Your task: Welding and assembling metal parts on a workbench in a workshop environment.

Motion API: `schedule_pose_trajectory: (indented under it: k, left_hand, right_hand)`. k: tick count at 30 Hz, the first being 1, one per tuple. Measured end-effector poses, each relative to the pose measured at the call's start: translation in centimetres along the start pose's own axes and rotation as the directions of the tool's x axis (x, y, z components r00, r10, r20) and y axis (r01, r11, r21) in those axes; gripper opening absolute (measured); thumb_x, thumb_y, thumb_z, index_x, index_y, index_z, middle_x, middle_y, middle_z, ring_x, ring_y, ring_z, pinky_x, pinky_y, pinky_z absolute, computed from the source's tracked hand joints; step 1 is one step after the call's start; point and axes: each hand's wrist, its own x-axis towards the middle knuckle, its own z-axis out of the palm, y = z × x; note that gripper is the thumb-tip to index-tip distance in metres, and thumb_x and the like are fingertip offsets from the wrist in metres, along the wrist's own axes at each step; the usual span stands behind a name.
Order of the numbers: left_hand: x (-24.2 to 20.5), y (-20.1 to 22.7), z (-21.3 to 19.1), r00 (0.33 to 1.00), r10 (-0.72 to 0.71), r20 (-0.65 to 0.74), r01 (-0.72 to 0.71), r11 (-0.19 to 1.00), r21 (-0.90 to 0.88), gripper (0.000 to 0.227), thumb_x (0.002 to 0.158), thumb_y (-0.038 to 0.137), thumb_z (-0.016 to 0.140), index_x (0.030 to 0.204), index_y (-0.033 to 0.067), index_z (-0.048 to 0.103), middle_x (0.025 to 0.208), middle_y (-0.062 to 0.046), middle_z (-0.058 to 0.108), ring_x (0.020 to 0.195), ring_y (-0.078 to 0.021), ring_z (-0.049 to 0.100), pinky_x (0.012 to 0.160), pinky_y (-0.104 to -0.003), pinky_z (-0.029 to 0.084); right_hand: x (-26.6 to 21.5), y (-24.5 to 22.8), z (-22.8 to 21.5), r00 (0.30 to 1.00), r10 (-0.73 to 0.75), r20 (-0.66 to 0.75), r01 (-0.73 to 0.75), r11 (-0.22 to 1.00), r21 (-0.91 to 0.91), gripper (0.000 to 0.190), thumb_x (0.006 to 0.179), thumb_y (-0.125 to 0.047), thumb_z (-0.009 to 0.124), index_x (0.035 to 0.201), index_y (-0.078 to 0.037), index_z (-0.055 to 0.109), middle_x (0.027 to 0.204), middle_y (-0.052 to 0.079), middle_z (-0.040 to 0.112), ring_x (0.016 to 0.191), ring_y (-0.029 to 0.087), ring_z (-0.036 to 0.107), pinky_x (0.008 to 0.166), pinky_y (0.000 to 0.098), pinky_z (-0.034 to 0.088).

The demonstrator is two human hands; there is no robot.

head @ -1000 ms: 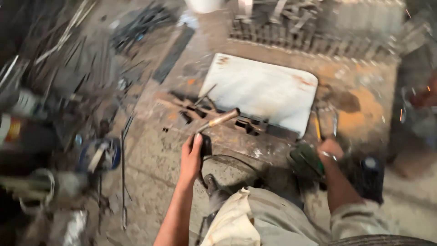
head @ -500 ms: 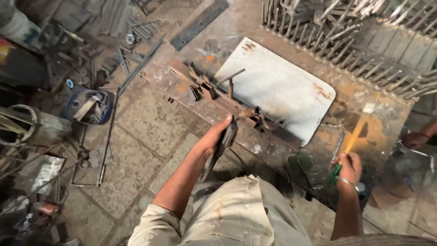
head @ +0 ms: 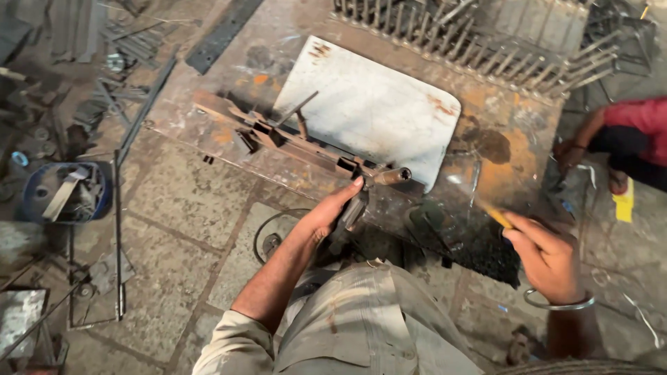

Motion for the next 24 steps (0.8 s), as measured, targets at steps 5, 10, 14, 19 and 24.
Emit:
schedule_pose_trajectory:
  k: [5,10,14,19,24]
  left_hand:
    - [0.3,-0.6,-0.6,0.996,0.069,-0.062,-0.061,0.991,0.117,0.064,0.09,0.061,0.065,0.118,0.0035,0.069,0.086,-0.005,0.07,0.067,-0.0114,0.062,0.056,-0.028,0.05]
    - [-0.6,-0.2,-1.3,0.971,0.219,-0.097,-0.194,0.957,0.213,0.067,0.093,0.062,0.066,0.112,-0.0023,0.07,0.085,-0.003,0.069,0.069,-0.0089,0.061,0.058,-0.025,0.048]
    - [-2.0,0.3,-1.4,0.964,0.244,-0.105,-0.221,0.956,0.193,0.067,0.092,0.063,0.065,0.105,-0.0027,0.069,0.071,-0.003,0.062,0.056,-0.011,0.054,0.046,-0.029,0.042]
    - [-3.0,-0.3,-1.8,0.965,0.25,-0.084,-0.233,0.956,0.178,0.068,0.094,0.062,0.066,0.104,-0.0049,0.066,0.069,-0.003,0.059,0.054,-0.0119,0.051,0.045,-0.029,0.04]
    - [-3.5,-0.8,-3.8,0.978,0.141,-0.152,-0.083,0.938,0.337,0.066,0.09,0.061,0.069,0.116,0.0007,0.067,0.088,-0.003,0.068,0.07,-0.0097,0.06,0.057,-0.027,0.05]
  right_hand:
    - [1.0,-5.1,-2.9,0.983,-0.092,0.158,0.168,0.795,-0.583,0.037,0.093,-0.018,0.069,0.13,-0.02,0.071,0.088,0.005,0.064,0.066,0.02,0.061,0.062,0.0343,0.05]
    - [0.6,-7.6,-4.2,0.973,-0.097,0.208,0.224,0.608,-0.762,0.043,0.089,-0.021,0.072,0.131,-0.027,0.072,0.087,0.001,0.063,0.064,0.022,0.061,0.059,0.0367,0.051]
    - [0.4,-8.0,-3.1,0.974,-0.092,0.207,0.218,0.628,-0.747,0.04,0.09,-0.023,0.073,0.13,-0.027,0.072,0.087,0.0,0.063,0.062,0.022,0.061,0.057,0.0364,0.051]
    - [0.1,-7.6,-2.1,0.972,-0.146,0.182,0.23,0.73,-0.644,0.039,0.09,-0.022,0.071,0.129,-0.024,0.072,0.089,0.001,0.063,0.065,0.022,0.062,0.058,0.0358,0.051]
    - [0.0,-6.9,-3.7,0.944,-0.129,0.305,0.304,0.704,-0.641,0.034,0.085,-0.03,0.075,0.119,-0.024,0.075,0.078,0.002,0.064,0.062,0.023,0.064,0.055,0.0372,0.051]
